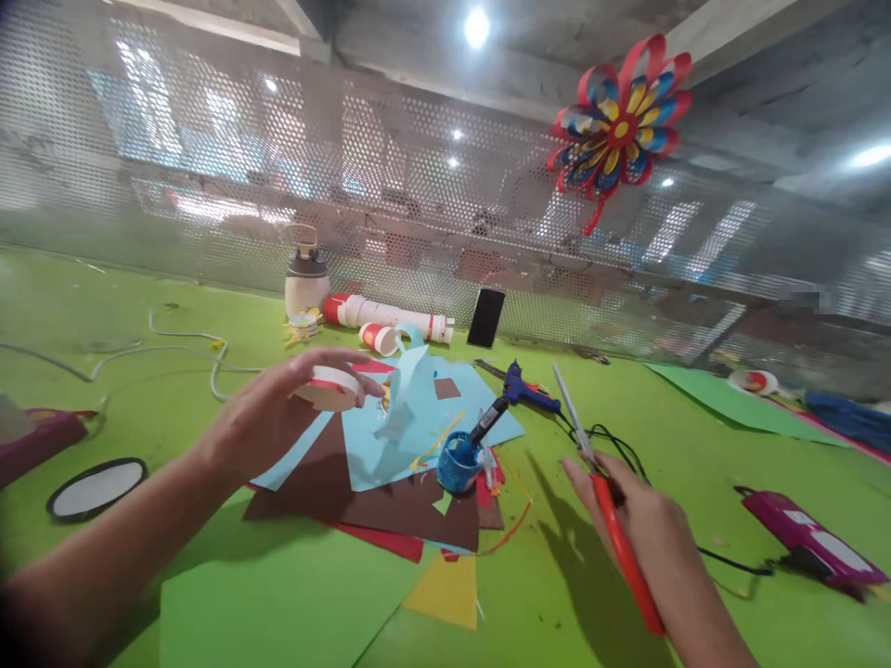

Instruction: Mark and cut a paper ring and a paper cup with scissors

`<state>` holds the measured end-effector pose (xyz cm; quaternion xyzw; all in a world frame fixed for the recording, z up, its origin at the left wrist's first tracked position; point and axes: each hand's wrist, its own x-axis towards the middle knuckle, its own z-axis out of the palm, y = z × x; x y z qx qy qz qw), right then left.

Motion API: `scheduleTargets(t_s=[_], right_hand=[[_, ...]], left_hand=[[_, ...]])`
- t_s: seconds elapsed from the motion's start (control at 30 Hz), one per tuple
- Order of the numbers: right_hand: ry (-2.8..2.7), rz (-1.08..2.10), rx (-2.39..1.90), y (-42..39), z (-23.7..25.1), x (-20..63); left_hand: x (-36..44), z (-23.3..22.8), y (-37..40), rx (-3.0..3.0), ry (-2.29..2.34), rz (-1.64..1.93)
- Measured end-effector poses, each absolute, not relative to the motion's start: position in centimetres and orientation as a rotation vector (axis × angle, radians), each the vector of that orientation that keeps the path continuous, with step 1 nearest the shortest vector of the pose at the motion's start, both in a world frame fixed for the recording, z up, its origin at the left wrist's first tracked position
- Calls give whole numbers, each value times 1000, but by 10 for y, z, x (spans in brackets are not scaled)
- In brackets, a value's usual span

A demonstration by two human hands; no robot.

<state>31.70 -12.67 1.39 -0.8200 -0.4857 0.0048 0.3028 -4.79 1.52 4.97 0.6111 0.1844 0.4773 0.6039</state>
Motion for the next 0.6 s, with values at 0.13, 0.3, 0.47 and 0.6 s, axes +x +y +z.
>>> scheduleTargets(t_s=[0.13, 0.3, 0.47, 0.6], right_hand=[[-1537, -34, -2457, -104, 5, 325], [-1942, -108, -2477, -109, 15, 311], [-2234, -251, -2115, -121, 58, 251], [-2391, -264, -1750, -78, 63, 178]], left_hand=[[-46, 45, 15, 1738, 651, 966], [-37, 31, 21, 1674, 685, 847], [-33, 24, 23, 1426, 661, 843], [-34, 32, 20, 1225, 588, 924]])
